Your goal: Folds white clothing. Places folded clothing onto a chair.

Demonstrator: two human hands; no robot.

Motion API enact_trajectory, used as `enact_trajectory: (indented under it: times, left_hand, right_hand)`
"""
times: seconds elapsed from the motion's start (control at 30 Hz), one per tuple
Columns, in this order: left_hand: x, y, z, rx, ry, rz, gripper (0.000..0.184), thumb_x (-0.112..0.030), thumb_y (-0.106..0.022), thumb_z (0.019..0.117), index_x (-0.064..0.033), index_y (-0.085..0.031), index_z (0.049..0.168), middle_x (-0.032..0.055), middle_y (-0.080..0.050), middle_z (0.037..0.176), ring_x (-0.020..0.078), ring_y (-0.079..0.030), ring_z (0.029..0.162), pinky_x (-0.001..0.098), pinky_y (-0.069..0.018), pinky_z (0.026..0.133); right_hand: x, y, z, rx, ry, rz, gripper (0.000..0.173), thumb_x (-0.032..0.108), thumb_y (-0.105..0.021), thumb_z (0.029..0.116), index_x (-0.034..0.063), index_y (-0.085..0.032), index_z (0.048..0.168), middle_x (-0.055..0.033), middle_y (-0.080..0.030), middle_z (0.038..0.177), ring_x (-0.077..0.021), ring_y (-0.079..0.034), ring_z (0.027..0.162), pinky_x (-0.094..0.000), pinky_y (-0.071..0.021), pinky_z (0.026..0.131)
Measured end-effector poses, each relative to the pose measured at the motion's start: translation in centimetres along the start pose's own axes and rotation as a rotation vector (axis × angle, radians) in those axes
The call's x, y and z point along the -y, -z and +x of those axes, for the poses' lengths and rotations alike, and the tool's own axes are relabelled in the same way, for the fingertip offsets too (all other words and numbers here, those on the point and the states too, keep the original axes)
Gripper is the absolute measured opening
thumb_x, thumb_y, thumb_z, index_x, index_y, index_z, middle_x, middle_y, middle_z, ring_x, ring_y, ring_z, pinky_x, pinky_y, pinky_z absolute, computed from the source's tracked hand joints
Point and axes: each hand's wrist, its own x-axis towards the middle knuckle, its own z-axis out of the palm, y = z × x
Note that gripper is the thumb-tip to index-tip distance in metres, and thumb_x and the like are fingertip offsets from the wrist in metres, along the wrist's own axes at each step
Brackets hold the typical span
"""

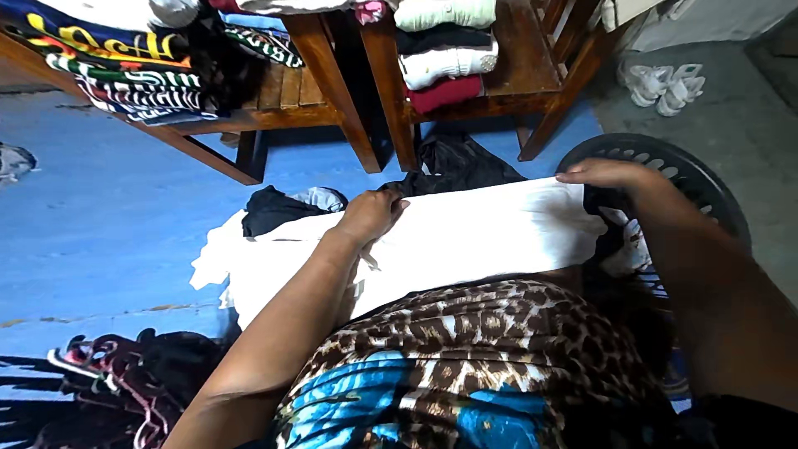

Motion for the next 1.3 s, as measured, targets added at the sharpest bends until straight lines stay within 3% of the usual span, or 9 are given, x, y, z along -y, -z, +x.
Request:
enact_trajectory:
  times: [0.13, 0.27, 0.33, 0.5, 0.63, 0.8, 0.97, 1.1, 1.3]
  left_hand:
    - [-0.1, 0.0, -0.1, 0.014, 0.012, -0.006, 0.042, -0.038, -0.046, 0.1094, -0.0013, -0.067, 0.113, 0.0252, -0.068, 0.105, 0.0452, -0.066, 0.106, 0.0660, -0.0496, 0.090]
    - [0.2, -0.2, 0.0, -0.003, 0.010, -0.009, 0.042, -0.038, -0.046, 0.1093, -0.0015, -0.067, 0.109, 0.0239, -0.069, 0.101, 0.0439, -0.067, 0.103, 0.0646, -0.0507, 0.088]
    - [0.2, -0.2, 0.0, 0.011, 0.017, -0.012, 0.043, -0.039, -0.046, 0.1092, -0.0012, -0.067, 0.112, 0.0248, -0.069, 0.105, 0.0443, -0.067, 0.106, 0.0653, -0.0500, 0.090]
    - [0.0, 0.2, -0.4, -0.027, 0.012, 0.016, 0.043, -0.041, -0.046, 0.1085, -0.0077, -0.068, 0.122, 0.0198, -0.067, 0.123, 0.0404, -0.063, 0.118, 0.0665, -0.0446, 0.099]
    - [0.5, 4.1, -2.0, -0.140, 0.009, -0.115, 0.038, -0.034, -0.049, 0.1085, -0.0095, -0.065, 0.132, 0.0219, -0.065, 0.127, 0.0430, -0.061, 0.120, 0.0698, -0.0428, 0.100]
    - [4.5, 8.5, -7.1, -0.178, 0.112, -0.116, 0.047, -0.040, -0.049, 0.1080, -0.0098, -0.057, 0.143, 0.0260, -0.058, 0.138, 0.0475, -0.053, 0.130, 0.0736, -0.0375, 0.104]
    - [9.4, 4.1, -9.0, -0.077, 0.235, -0.113, 0.050, -0.046, -0.043, 0.1088, -0.0128, -0.060, 0.142, 0.0286, -0.058, 0.137, 0.0503, -0.054, 0.129, 0.0745, -0.0393, 0.102]
    - [7.4, 1.9, -8.7, -0.137, 0.226, -0.226, 0.053, -0.046, -0.036, 0.1105, -0.0102, -0.060, 0.140, 0.0265, -0.058, 0.139, 0.0459, -0.052, 0.134, 0.0697, -0.0358, 0.109]
    - [5.4, 1.0, -7.4, -0.203, 0.222, -0.185, 0.057, -0.053, -0.037, 0.1081, -0.0154, -0.055, 0.147, 0.0244, -0.053, 0.146, 0.0478, -0.049, 0.135, 0.0754, -0.0343, 0.105]
  right_hand:
    - [-4.1, -2.2, -1.2, -0.296, -0.193, 0.166, 0.047, 0.034, -0.048, 0.1098, -0.0091, -0.066, 0.107, -0.0291, -0.065, 0.107, -0.0406, -0.062, 0.102, -0.0633, -0.0454, 0.092]
    - [1.0, -6.7, -6.6, -0.263, -0.219, 0.768, 0.060, 0.053, -0.018, 0.1100, 0.0120, -0.055, 0.133, -0.0005, -0.067, 0.110, -0.0049, -0.065, 0.098, -0.0296, -0.0563, 0.086]
    - [5.6, -7.4, -10.3, -0.205, -0.211, 0.826, 0.049, 0.041, -0.015, 0.1125, 0.0130, -0.046, 0.138, 0.0030, -0.058, 0.113, 0.0029, -0.059, 0.102, -0.0199, -0.0518, 0.090]
    - [5.6, -7.7, -13.3, -0.231, -0.178, 0.365, 0.046, 0.025, -0.025, 0.1141, -0.0042, -0.048, 0.142, -0.0244, -0.058, 0.132, -0.0259, -0.059, 0.117, -0.0469, -0.0466, 0.102]
    - [1.0, -9.4, -10.5, -0.265, -0.125, 0.618, 0.038, 0.031, -0.039, 0.1097, 0.0094, -0.050, 0.140, -0.0018, -0.063, 0.110, -0.0039, -0.062, 0.093, -0.0278, -0.0553, 0.081]
    - [2.8, -9.2, -11.0, -0.341, -0.013, 1.001, 0.028, 0.015, -0.042, 0.1084, 0.0152, -0.050, 0.135, 0.0040, -0.070, 0.096, -0.0035, -0.069, 0.082, -0.0254, -0.0606, 0.074]
    - [4.4, -4.0, -13.0, -0.457, 0.155, 1.039, 0.022, 0.011, -0.042, 0.1054, 0.0206, -0.057, 0.119, 0.0096, -0.072, 0.091, -0.0004, -0.069, 0.076, -0.0222, -0.0604, 0.065]
    - [3.6, 0.9, -15.1, -0.554, 0.326, 0.934, 0.026, 0.010, -0.042, 0.1011, 0.0224, -0.058, 0.116, 0.0119, -0.073, 0.093, 0.0016, -0.070, 0.078, -0.0201, -0.0611, 0.067]
    - [-1.4, -5.4, -16.7, -0.600, -0.041, 1.019, 0.024, 0.021, -0.046, 0.1068, 0.0190, -0.053, 0.130, 0.0050, -0.068, 0.096, -0.0042, -0.068, 0.079, -0.0259, -0.0593, 0.067]
